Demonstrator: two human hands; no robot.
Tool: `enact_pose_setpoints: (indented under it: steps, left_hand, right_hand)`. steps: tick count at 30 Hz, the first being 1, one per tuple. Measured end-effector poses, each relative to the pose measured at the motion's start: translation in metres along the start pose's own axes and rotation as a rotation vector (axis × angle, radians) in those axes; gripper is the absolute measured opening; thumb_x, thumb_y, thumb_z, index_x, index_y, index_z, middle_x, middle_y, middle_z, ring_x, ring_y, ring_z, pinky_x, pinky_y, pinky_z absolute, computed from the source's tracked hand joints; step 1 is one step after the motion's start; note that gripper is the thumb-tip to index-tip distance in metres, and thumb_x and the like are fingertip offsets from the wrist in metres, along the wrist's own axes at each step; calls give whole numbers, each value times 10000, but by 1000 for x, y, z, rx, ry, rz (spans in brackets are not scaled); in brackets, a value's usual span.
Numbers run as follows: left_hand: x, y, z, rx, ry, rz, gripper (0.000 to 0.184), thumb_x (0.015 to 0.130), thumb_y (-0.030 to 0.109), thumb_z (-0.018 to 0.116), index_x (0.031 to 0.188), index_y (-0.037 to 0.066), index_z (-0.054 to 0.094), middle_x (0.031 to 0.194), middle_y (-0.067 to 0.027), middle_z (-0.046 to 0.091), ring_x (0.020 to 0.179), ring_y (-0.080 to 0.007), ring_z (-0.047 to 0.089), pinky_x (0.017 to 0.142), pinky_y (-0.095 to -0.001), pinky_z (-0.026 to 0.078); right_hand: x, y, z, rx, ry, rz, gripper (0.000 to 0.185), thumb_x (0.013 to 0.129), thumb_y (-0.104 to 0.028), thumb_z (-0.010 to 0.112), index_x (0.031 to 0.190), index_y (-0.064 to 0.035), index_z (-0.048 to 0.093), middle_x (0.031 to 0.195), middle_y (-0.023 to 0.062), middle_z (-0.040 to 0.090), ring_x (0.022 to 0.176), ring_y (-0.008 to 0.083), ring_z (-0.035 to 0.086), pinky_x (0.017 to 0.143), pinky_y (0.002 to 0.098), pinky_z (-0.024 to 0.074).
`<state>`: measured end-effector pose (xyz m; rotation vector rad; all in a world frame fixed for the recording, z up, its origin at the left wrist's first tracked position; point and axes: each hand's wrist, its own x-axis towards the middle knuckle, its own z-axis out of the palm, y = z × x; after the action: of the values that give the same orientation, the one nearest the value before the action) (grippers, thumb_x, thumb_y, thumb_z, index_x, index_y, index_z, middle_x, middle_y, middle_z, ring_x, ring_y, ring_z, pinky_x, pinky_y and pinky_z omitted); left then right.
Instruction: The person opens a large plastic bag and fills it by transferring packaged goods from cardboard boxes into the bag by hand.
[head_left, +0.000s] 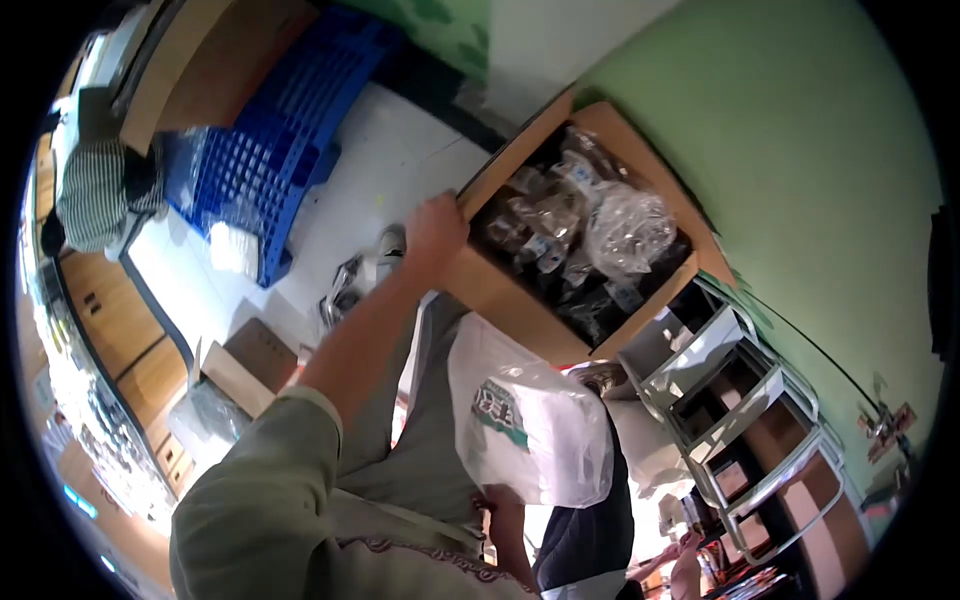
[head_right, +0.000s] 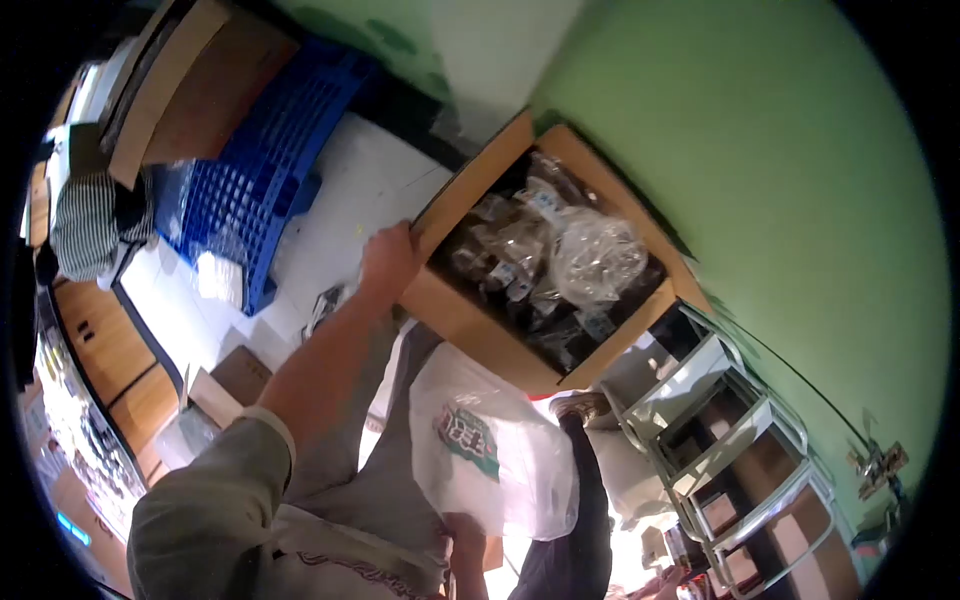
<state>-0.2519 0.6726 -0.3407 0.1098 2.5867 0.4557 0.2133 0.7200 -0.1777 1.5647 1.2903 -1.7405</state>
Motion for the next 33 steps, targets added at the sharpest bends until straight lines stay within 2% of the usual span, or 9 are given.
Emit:
enact_pose_setpoints:
  steps: [2,3,6,10,15,18,24,28,33]
  left_hand:
    - [4,-5,-4,0,-37,37,170,806,183,534,875,37,590,732,-163,625,722,-336,623,646,-439,495]
    - [6,-7,-6,6,-70,105,170,802,186,539,860,38,599,740,-156,631,740,-334,624,659,-442,494]
    - [8,-22,-3,-7,-135,265,209,784,238,554,801,35,597,747,-197,623,708,-364,612,653,-460,485]
    - [-8,-51,6,-55,-156,242,201,739,225,573,776,32,614,752,-197,623,718,-374,607,671,-462,485]
    - [-24,-116,-26,-293,-270,-9,205,759,188,557,840,5,601,828,-218,616,810,-378,596,737,-447,481]
    - [-17,-134,-21,-334,-59,79,218,766,192,553,835,-13,588,830,-247,597,821,-400,579,739,-453,471]
    - [55,-159,-68,-220,-20,192,222,767,201,556,887,16,582,921,-182,582,907,-356,546,753,-462,450]
    - [112,-187,-114,-89,-79,93,262,744,213,568,917,22,614,976,-200,607,936,-357,584,793,-453,476]
    - [158,-226,-176,39,89,94,298,768,250,601,946,12,620,945,-209,621,905,-369,596,781,-443,490]
  right_hand:
    - [4,-12,-2,-21,4,136,167,824,-121,514,849,32,577,752,136,614,663,216,605,619,312,474]
    - [-1,-42,9,206,9,237,180,862,-113,494,836,40,585,797,106,612,708,181,606,645,291,490]
    - [2,-51,10,64,-72,166,177,867,-122,494,874,35,577,799,111,613,712,197,611,641,296,488]
    - [10,-50,3,195,-66,278,176,859,-116,501,883,41,578,811,127,617,683,210,614,654,308,495]
    - [3,-63,21,189,-37,230,132,857,-71,506,888,43,564,785,157,622,668,204,614,588,273,492]
    - [-2,-71,35,31,9,224,194,860,-147,490,896,24,574,774,136,625,654,220,605,619,328,490]
    - [-26,-100,70,41,28,168,198,900,-150,476,937,22,566,803,151,614,711,226,598,653,339,481]
    - [-36,-126,115,46,-2,184,181,899,-132,474,946,23,557,806,145,613,720,232,592,673,339,472]
    - [-54,-176,173,-179,-154,160,205,899,-141,464,942,26,575,806,114,616,752,211,582,712,323,458]
